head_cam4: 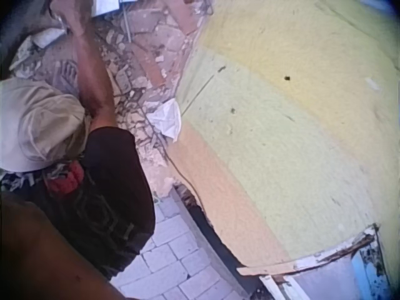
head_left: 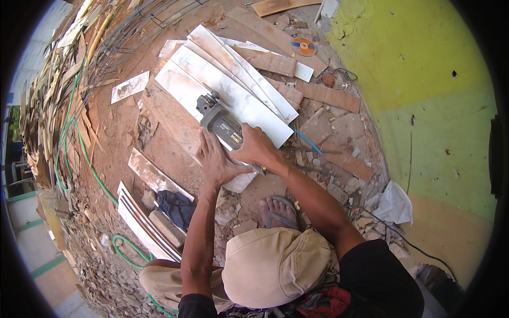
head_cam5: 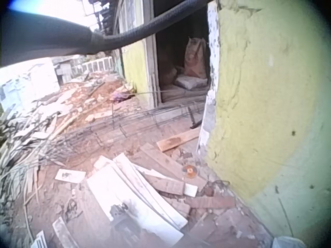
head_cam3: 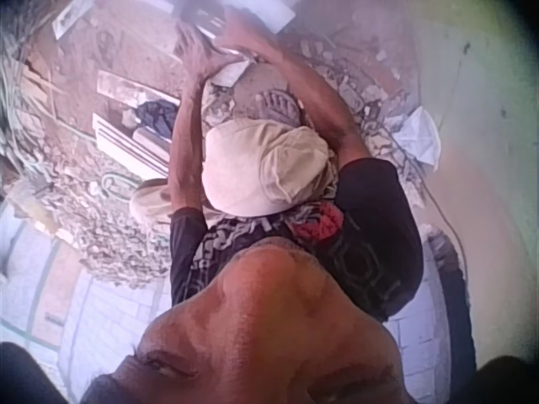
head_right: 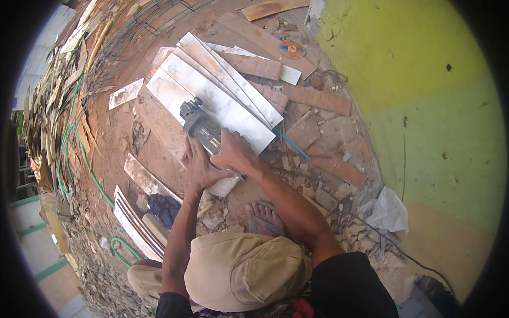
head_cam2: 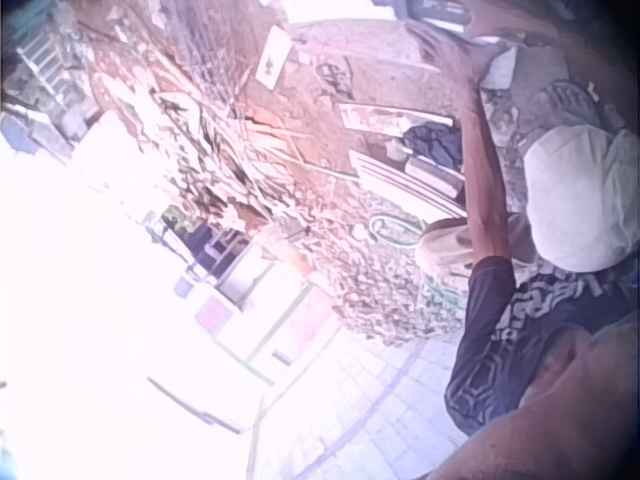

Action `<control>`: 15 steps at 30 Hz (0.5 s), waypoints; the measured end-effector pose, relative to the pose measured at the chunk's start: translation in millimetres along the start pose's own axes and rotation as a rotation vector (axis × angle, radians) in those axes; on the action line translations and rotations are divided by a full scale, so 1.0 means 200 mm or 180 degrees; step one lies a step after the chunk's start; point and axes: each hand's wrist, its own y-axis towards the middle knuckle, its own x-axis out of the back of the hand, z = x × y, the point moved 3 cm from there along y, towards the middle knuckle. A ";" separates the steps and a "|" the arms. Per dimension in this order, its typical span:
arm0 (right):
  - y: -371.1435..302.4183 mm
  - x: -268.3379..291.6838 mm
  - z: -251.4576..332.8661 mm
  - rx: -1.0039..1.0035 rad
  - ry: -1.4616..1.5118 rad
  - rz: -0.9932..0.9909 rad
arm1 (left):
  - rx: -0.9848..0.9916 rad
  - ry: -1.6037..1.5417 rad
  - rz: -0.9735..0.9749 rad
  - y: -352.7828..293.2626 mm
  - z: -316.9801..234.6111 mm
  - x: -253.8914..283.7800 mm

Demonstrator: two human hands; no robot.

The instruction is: The person uses an angle grinder to cut several white marble tiles on the ground. They wipe the tiles with a cloth between cuts and continue cutting multiple pieces.

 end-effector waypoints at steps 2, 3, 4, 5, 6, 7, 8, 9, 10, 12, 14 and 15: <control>-0.03 0.00 -0.01 0.0098 -0.0027 -0.0132 | -0.0022 -0.0111 -0.0040 0.00 -0.01 0.02; -0.03 0.00 -0.01 0.0133 -0.0011 -0.0151 | -0.0008 -0.0129 -0.0031 0.00 -0.02 0.03; -0.02 0.00 -0.02 0.0167 0.0002 -0.0168 | 0.0006 -0.0151 -0.0023 0.01 -0.03 0.04; -0.02 0.00 -0.01 0.0200 0.0007 -0.0170 | 0.0036 -0.0179 -0.0012 0.00 -0.03 0.05; -0.02 0.00 0.00 0.0225 0.0042 -0.0153 | 0.0038 -0.0131 -0.0012 0.00 -0.02 0.05; -0.02 0.00 0.02 0.0251 0.0075 -0.0135 | 0.0042 -0.0084 -0.0013 0.00 0.00 0.05; -0.02 0.01 0.05 0.0275 0.0088 -0.0107 | 0.0058 -0.0055 -0.0017 -0.01 0.00 0.04; -0.02 0.04 0.08 0.0345 0.0119 -0.0170 | -0.0025 -0.0059 -0.0102 -0.01 0.00 0.04; -0.03 0.08 0.11 0.0417 0.0150 -0.0231 | -0.0106 -0.0059 -0.0190 -0.01 0.00 0.04; -0.04 0.17 0.16 0.0635 0.0242 -0.0446 | -0.0161 -0.0146 -0.0207 -0.04 -0.03 0.03; -0.05 0.29 0.23 0.0601 0.0426 -0.0438 | -0.0098 -0.0166 -0.0151 -0.10 -0.06 0.02; -0.05 0.35 0.25 0.0524 0.0447 -0.0456 | -0.0079 -0.0224 -0.0128 -0.11 -0.07 0.01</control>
